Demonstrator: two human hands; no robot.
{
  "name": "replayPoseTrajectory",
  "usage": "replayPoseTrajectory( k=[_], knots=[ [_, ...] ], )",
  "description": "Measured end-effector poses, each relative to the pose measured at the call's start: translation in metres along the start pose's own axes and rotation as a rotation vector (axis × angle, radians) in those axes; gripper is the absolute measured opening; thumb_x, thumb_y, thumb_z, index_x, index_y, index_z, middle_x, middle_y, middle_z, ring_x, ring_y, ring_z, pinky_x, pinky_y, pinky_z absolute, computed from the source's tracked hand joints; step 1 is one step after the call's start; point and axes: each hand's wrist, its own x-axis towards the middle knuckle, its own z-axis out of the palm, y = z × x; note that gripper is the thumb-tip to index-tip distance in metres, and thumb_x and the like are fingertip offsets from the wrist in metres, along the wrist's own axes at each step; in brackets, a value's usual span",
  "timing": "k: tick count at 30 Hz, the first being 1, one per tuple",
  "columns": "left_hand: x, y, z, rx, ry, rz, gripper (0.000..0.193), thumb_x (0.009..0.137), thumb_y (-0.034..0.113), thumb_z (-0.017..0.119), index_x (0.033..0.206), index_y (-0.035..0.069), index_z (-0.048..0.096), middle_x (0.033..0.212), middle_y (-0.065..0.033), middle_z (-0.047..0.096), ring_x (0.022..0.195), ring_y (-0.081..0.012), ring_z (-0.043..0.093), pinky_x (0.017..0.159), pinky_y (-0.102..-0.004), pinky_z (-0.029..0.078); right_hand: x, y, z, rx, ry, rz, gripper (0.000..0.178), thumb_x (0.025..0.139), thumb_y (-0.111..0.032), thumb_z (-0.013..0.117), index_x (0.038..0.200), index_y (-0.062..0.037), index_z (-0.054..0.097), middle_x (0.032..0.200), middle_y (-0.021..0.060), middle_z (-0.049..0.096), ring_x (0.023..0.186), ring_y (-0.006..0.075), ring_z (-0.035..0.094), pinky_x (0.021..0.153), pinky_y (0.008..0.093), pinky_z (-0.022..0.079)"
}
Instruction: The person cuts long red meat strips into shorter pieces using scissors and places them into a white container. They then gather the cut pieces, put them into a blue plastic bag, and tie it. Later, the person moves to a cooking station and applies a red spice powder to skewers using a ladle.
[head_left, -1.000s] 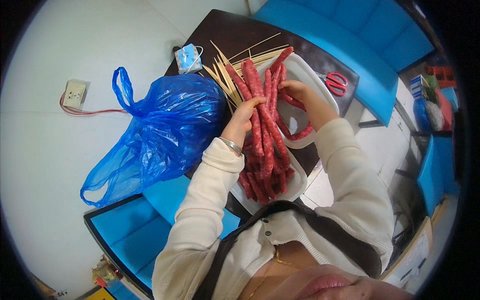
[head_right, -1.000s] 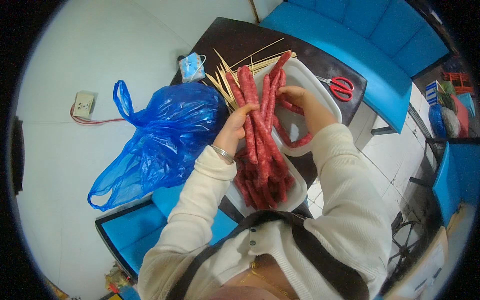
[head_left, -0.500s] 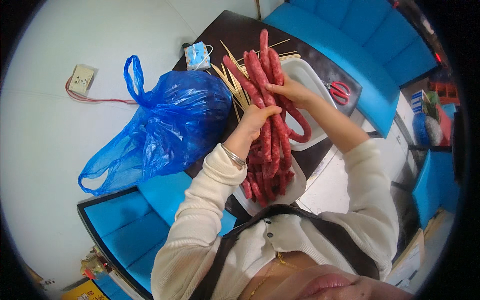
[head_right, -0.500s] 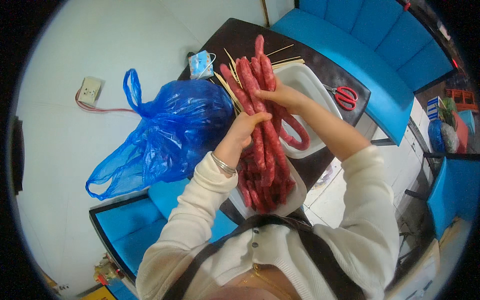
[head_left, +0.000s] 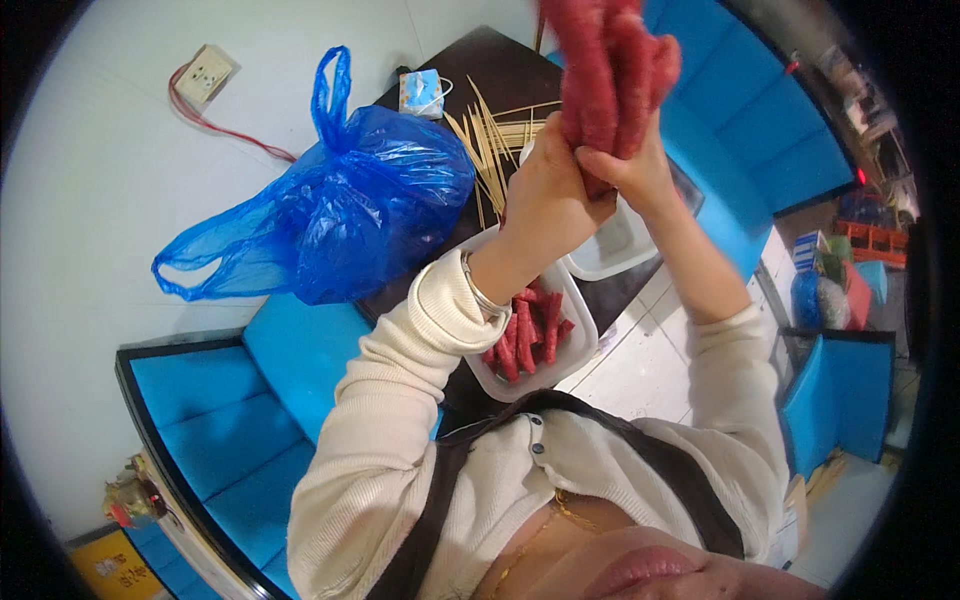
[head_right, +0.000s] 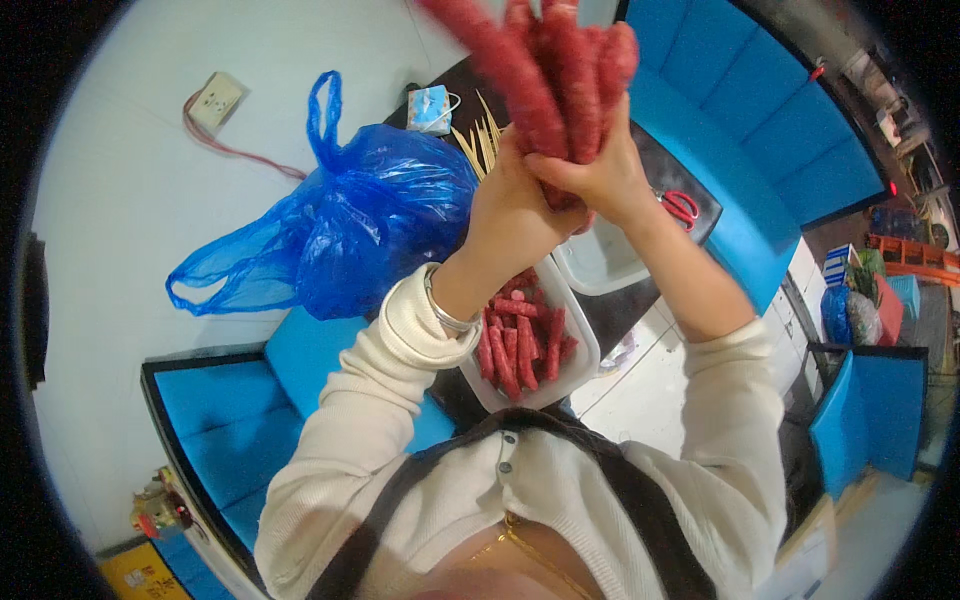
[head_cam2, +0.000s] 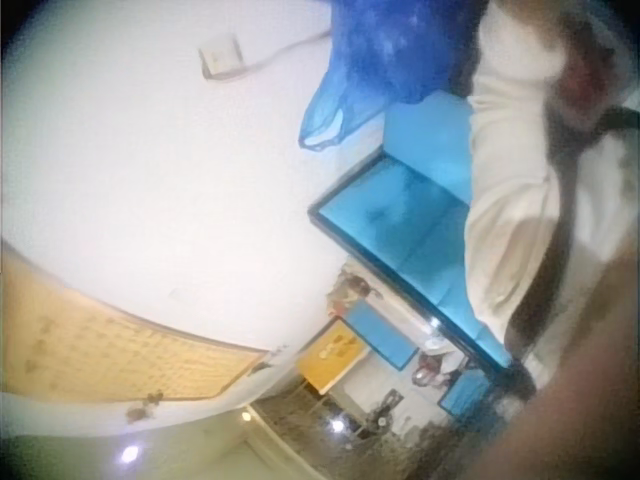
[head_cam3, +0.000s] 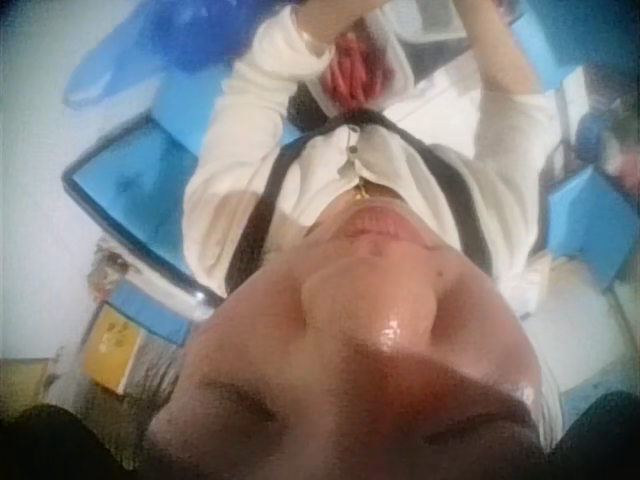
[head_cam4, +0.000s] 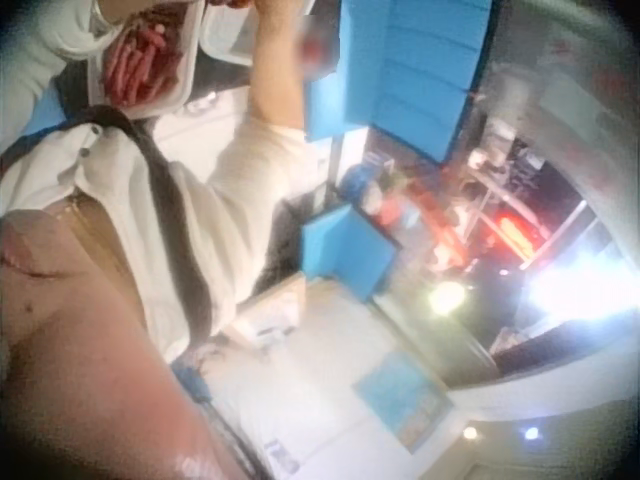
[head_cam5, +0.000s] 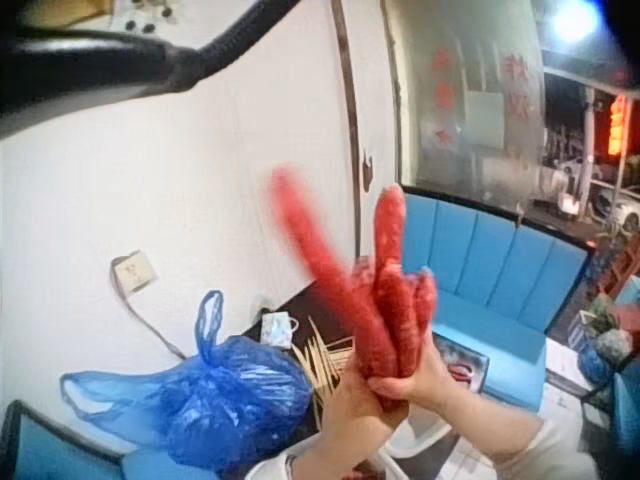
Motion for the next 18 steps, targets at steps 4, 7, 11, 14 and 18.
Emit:
replayPoseTrajectory(
  k=[4,7,11,14,18],
  knots=[
    [-0.005,0.017,-0.015,0.44,0.245,0.485,0.074,0.053,0.016,0.073,0.113,-0.001,0.033,0.109,-0.0222,0.042,0.099,-0.0366,0.047,0.083,-0.04,0.039,-0.015,-0.004,0.006,0.514,0.084,0.1,0.083,0.053,-0.012,0.069,0.125,-0.005,0.027,0.116,0.0105,0.044,0.106,0.0227,0.046,0.091,0.0323,0.035],
    [-0.012,0.022,-0.02,0.214,0.06,0.461,0.079,0.053,0.016,0.072,0.117,-0.004,0.03,0.109,-0.026,0.04,0.101,-0.043,0.042,0.087,-0.043,0.036,-0.04,-0.006,0.019,0.704,0.164,0.102,0.075,0.057,-0.021,0.067,0.122,-0.0035,0.033,0.114,0.0091,0.046,0.104,0.0223,0.046,0.09,0.0335,0.036],
    [-0.021,0.021,-0.038,0.286,-0.099,0.346,0.092,0.053,0.022,0.072,0.125,-0.005,0.021,0.116,-0.0308,0.036,0.107,-0.0441,0.039,0.091,-0.0427,0.034,-0.048,0.003,0.048,0.888,0.258,0.148,0.063,0.068,-0.028,0.059,0.121,-0.003,0.035,0.113,0.0101,0.046,0.103,0.0229,0.047,0.09,0.0329,0.036],
    [-0.02,0.017,-0.061,0.459,-0.229,0.281,0.1,0.055,0.034,0.072,0.13,-0.002,0.014,0.123,-0.0335,0.03,0.114,-0.0439,0.034,0.096,-0.0427,0.029,-0.042,0.011,0.069,1.23,0.211,0.198,0.049,0.078,-0.027,0.051,0.119,-0.0044,0.038,0.114,0.0109,0.048,0.105,0.0244,0.047,0.093,0.0356,0.035],
    [-0.022,0.014,-0.085,0.636,-0.282,0.222,0.088,0.066,0.039,0.065,0.129,0.0,0.018,0.119,-0.0306,0.035,0.109,-0.0421,0.039,0.092,-0.0444,0.032,-0.036,0.006,0.102,1.335,0.235,0.234,0.046,0.079,-0.034,0.049,0.116,-0.0065,0.042,0.112,0.01,0.05,0.103,0.0247,0.048,0.092,0.0369,0.036]
  ],
)
